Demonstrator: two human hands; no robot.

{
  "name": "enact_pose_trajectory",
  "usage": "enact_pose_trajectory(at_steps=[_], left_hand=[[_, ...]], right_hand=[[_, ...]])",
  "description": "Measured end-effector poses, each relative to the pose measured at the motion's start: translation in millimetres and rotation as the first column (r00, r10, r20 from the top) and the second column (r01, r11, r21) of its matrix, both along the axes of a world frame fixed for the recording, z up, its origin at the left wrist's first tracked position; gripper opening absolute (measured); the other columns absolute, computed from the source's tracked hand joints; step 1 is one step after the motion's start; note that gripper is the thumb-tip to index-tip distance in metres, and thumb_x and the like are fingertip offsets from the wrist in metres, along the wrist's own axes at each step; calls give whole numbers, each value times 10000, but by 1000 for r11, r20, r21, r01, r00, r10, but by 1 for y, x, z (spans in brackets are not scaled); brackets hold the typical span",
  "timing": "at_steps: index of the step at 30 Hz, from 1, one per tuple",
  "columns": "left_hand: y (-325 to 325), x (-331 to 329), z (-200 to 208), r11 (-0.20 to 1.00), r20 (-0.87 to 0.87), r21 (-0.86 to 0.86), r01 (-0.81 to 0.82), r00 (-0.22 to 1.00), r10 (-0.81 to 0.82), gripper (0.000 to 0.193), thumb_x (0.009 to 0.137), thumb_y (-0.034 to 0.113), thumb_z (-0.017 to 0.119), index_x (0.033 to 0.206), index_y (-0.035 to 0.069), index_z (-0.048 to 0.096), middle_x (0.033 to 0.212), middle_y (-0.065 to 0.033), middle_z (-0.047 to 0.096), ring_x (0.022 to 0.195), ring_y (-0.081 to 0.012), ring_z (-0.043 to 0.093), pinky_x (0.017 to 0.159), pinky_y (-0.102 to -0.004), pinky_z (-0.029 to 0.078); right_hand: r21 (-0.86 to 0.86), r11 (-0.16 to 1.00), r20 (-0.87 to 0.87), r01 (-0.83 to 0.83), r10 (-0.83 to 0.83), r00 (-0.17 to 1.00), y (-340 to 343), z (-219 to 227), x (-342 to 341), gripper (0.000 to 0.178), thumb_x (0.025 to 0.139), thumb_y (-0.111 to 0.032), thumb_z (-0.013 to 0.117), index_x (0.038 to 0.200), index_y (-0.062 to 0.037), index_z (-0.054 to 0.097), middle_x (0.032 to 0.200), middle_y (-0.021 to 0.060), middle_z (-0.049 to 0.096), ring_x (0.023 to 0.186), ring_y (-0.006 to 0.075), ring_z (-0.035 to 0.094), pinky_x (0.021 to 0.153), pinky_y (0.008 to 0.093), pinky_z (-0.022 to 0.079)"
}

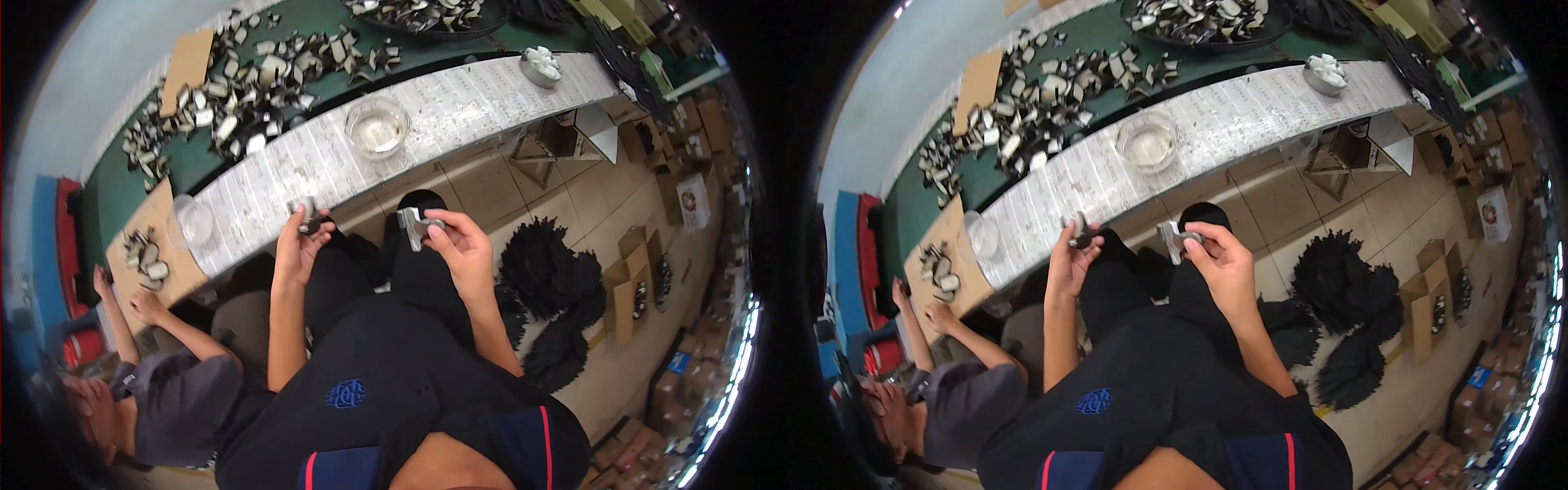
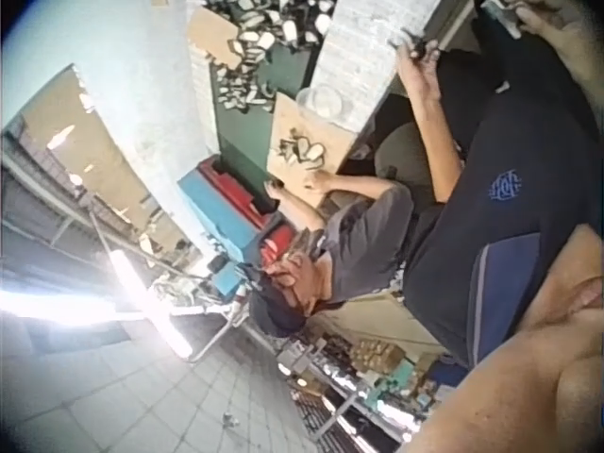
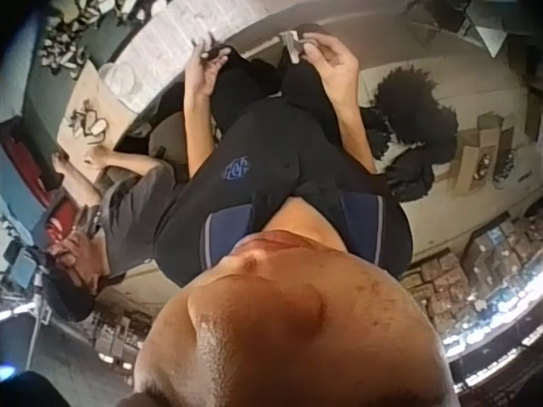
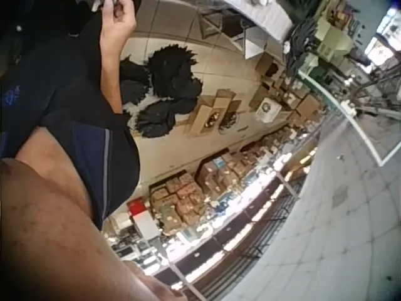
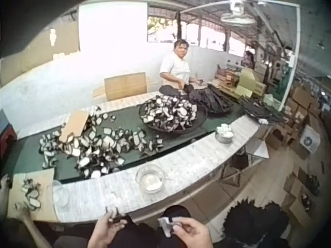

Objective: The recorder is performing manual assembly and quality check of shoe components at a manufacturing station.

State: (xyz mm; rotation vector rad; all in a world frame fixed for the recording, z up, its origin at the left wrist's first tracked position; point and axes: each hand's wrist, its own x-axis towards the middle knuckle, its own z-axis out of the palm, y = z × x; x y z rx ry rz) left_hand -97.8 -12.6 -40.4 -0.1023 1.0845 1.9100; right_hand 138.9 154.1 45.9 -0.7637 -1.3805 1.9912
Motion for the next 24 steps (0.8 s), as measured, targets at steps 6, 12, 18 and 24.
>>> enact_pose_trajectory(at_steps=[6, 12, 18, 24], left_hand=[[3, 55, 29, 954, -161, -45, 296, 940, -300, 287, 1058, 262, 485, 1120, -7, 561, 974, -115, 657, 798, -200, 699, 700, -307, 596], [5, 67, 6, 974, -275, -58, 218, 935, -225, 287, 1000, 246, 609, 1106, -20, 582, 948, -83, 654, 768, -176, 702, 676, -274, 598], [12, 75, 19, 966, -308, -37, 255, 917, -253, 337, 974, 181, 646, 1232, -21, 568, 1056, -89, 667, 899, -183, 691, 786, -311, 595], [9, 76, 18, 962, -285, 20, 271, 924, -255, 354, 956, 132, 666, 1259, -22, 570, 1123, -79, 655, 1003, -161, 649, 864, -349, 584]], right_hand=[[190, 982, 43, -14, 6, 999, -6, -9, -2, 236, 936, 10, 652, 1167, 53, 632, 1119, 85, 647, 989, 127, 645, 854, 250, 522], [613, 789, 140, -40, -58, 988, -21, 4, -6, 225, 854, 33, 719, 1075, 30, 678, 1142, 137, 643, 960, 196, 677, 785, 294, 580], [904, 410, 170, -123, -79, 982, -25, -4, -10, 282, 801, -7, 767, 1069, -14, 679, 1123, 143, 652, 932, 295, 682, 785, 343, 571], [933, 339, 156, -125, -64, 986, -26, -12, -12, 287, 797, -36, 773, 1066, -19, 672, 1112, 138, 647, 893, 291, 692, 725, 348, 591]])
